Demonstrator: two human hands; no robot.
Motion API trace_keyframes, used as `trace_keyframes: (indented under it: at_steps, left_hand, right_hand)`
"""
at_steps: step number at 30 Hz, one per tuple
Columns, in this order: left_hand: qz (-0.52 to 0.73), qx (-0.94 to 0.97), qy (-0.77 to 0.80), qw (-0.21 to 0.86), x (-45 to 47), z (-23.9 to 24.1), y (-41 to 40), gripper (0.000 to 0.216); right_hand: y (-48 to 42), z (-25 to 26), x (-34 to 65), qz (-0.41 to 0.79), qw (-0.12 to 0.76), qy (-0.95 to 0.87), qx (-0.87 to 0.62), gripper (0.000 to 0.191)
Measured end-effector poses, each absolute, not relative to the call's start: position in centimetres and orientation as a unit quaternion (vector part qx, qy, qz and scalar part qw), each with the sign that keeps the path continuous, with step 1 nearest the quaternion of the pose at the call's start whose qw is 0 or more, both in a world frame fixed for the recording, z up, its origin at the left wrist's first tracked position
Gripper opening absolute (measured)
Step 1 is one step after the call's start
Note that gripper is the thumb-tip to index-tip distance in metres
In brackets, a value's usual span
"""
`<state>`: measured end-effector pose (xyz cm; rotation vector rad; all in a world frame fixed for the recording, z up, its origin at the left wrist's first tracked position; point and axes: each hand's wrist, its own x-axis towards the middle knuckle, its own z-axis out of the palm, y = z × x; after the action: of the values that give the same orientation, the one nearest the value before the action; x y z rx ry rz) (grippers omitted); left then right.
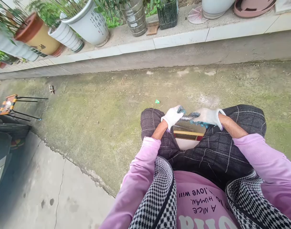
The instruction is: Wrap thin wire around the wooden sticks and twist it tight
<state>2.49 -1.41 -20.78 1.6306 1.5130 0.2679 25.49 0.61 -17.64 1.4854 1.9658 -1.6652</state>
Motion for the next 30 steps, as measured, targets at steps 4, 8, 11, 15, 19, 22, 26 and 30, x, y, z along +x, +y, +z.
trace_keyframes:
  at_steps: [4,8,11,15,19,22,26,30]
  left_hand:
    - [0.096,0.662,0.637,0.384,2.2,-20.0,-1.3,0.027]
    - [0.043,0.701,0.630,0.332,2.5,-19.7,-1.4,0.028]
    - [-0.015,0.737,0.610,0.292,2.9,-19.8,-1.7,0.030]
    - [-0.055,0.727,0.607,0.316,3.4,-20.1,-1.8,0.034]
    - [-0.001,0.686,0.619,0.383,3.2,-20.5,-1.5,0.031]
    - [0.063,0.674,0.619,0.398,2.9,-20.7,-1.3,0.030]
    - [0.045,0.697,0.623,0.351,2.6,-20.7,-1.3,0.024]
    - [0.042,0.684,0.626,0.373,3.0,-20.8,-1.4,0.022]
  right_hand:
    - [0.5,-17.3,25.3,-0.372,0.114,0.765,0.513,0.042]
    - [0.4,-17.5,25.0,-0.298,0.213,0.791,0.490,0.045]
    - [0.6,-17.9,24.6,-0.317,0.245,0.783,0.476,0.041]
    - [1.0,-18.0,23.9,-0.324,0.243,0.764,0.502,0.038]
    - [1.7,-18.3,24.0,-0.308,0.235,0.754,0.530,0.044]
    - [2.3,-18.8,24.5,-0.306,0.223,0.750,0.543,0.042]
    - [2.2,-19.4,24.9,-0.324,0.236,0.746,0.532,0.044]
    - [2.1,-20.1,24.7,-0.315,0.251,0.740,0.539,0.058]
